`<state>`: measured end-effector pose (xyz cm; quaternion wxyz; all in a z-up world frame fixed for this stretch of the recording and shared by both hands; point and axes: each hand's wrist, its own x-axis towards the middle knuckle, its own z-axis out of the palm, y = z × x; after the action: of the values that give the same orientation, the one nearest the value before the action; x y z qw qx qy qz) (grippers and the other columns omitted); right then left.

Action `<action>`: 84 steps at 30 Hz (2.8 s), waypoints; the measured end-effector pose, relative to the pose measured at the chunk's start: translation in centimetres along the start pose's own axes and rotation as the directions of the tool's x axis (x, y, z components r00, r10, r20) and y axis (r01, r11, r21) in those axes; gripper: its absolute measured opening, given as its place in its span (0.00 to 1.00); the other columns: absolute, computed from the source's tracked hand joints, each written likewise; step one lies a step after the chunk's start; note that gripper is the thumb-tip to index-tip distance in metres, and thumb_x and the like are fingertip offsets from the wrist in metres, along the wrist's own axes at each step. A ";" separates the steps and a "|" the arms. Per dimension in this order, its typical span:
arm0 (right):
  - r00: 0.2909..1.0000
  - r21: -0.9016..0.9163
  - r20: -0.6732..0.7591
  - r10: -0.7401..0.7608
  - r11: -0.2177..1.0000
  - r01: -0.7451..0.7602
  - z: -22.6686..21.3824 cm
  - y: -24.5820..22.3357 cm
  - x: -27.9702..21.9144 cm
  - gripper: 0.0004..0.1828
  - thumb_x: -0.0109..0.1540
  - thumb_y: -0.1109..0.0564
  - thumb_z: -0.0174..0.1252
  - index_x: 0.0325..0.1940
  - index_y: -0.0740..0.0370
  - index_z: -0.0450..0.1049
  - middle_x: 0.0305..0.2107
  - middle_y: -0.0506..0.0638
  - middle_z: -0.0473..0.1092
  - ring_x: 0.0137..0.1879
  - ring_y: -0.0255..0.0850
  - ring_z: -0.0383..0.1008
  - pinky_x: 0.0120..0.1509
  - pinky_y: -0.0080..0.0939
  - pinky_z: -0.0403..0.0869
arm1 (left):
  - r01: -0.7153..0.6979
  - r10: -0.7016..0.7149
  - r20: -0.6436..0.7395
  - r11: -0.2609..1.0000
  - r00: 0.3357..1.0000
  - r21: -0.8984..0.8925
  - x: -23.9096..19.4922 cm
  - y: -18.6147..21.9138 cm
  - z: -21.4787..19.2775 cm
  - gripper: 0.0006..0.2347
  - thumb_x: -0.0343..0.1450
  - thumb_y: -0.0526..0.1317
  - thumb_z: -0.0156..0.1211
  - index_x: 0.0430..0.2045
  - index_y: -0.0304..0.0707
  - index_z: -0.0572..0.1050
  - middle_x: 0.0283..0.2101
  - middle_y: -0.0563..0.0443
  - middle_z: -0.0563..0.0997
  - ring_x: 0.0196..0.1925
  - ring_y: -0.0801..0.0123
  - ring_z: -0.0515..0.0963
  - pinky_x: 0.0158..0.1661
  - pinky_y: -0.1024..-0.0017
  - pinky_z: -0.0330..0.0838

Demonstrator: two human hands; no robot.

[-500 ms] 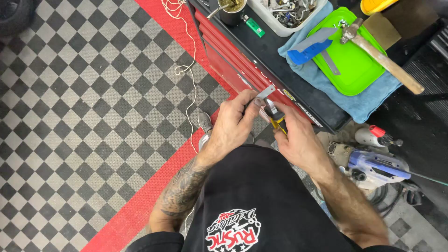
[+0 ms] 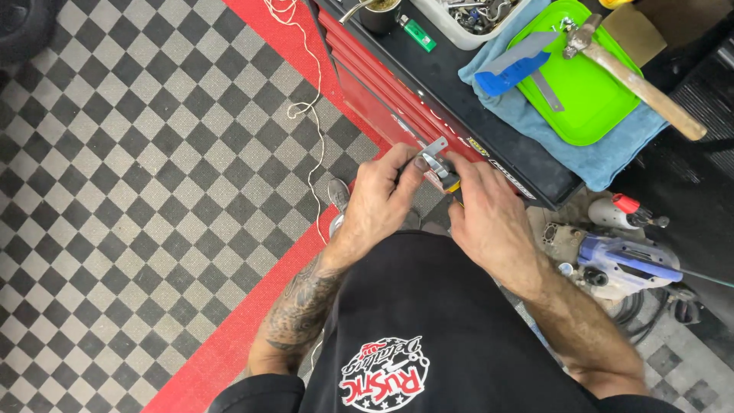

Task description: Repairing small metal components using pliers and a power drill in a workshop environment

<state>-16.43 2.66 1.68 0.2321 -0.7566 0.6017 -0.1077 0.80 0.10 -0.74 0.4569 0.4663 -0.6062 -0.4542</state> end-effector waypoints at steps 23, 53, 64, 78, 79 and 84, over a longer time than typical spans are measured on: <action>0.996 -0.047 -0.021 -0.091 0.995 0.090 0.6 0.7 -0.5 0.36 0.53 0.65 0.55 0.67 0.61 0.58 0.41 0.57 0.65 0.50 0.54 0.69 0.41 0.57 0.76 | 0.036 -0.038 0.035 0.997 0.999 0.063 -0.7 -0.1 0.1 0.08 0.74 0.39 0.49 0.30 0.35 0.74 0.12 0.46 0.68 0.17 0.65 0.69 0.23 0.69 0.67; 1.000 0.178 -0.031 -0.006 0.984 0.011 3.7 3.5 4.0 0.08 0.55 0.56 0.62 0.32 0.59 0.69 0.19 0.51 0.69 0.28 0.50 0.73 0.33 0.50 0.69 | 0.121 -0.122 0.007 0.990 0.993 0.079 0.3 -1.5 0.5 0.09 0.73 0.37 0.46 0.28 0.34 0.75 0.13 0.49 0.75 0.16 0.66 0.74 0.23 0.71 0.69; 0.890 -0.185 -0.371 -0.266 0.960 0.210 5.5 5.0 5.3 0.20 0.44 0.56 0.65 0.36 0.62 0.66 0.26 0.53 0.65 0.35 0.57 0.73 0.35 0.58 0.72 | 0.082 -0.083 0.003 0.989 0.997 0.122 1.0 -3.0 -0.3 0.07 0.72 0.36 0.48 0.32 0.33 0.75 0.21 0.48 0.81 0.17 0.63 0.79 0.22 0.70 0.70; 0.857 0.838 0.442 -0.267 0.462 -0.288 4.8 6.8 4.4 0.05 0.56 0.68 0.58 0.34 0.66 0.69 0.24 0.46 0.66 0.25 0.30 0.69 0.23 0.35 0.76 | 0.020 -0.031 0.202 0.998 0.979 0.058 -0.4 -2.0 -2.6 0.09 0.72 0.39 0.52 0.22 0.38 0.75 0.11 0.52 0.73 0.13 0.69 0.73 0.21 0.74 0.69; 0.855 0.838 0.444 -0.266 0.461 -0.292 4.8 6.0 4.2 0.05 0.56 0.68 0.58 0.34 0.66 0.69 0.24 0.46 0.66 0.25 0.30 0.69 0.23 0.35 0.76 | 0.024 -0.035 0.202 0.998 0.979 0.058 -0.7 -1.9 -2.1 0.09 0.72 0.39 0.52 0.22 0.38 0.75 0.11 0.52 0.73 0.13 0.69 0.73 0.21 0.74 0.69; 0.922 -0.216 -0.303 -0.240 0.960 0.179 8.7 6.3 3.5 0.21 0.42 0.62 0.60 0.39 0.62 0.67 0.26 0.52 0.66 0.33 0.51 0.72 0.31 0.53 0.72 | 0.196 -0.206 0.116 0.976 0.972 0.093 -0.4 -1.9 -0.4 0.10 0.72 0.38 0.46 0.23 0.37 0.75 0.11 0.53 0.75 0.17 0.66 0.78 0.24 0.71 0.72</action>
<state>-17.12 0.13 -9.37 0.0457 -0.8065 0.5546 -0.1995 1.56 0.11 -2.61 0.3504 0.5140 -0.6010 -0.5018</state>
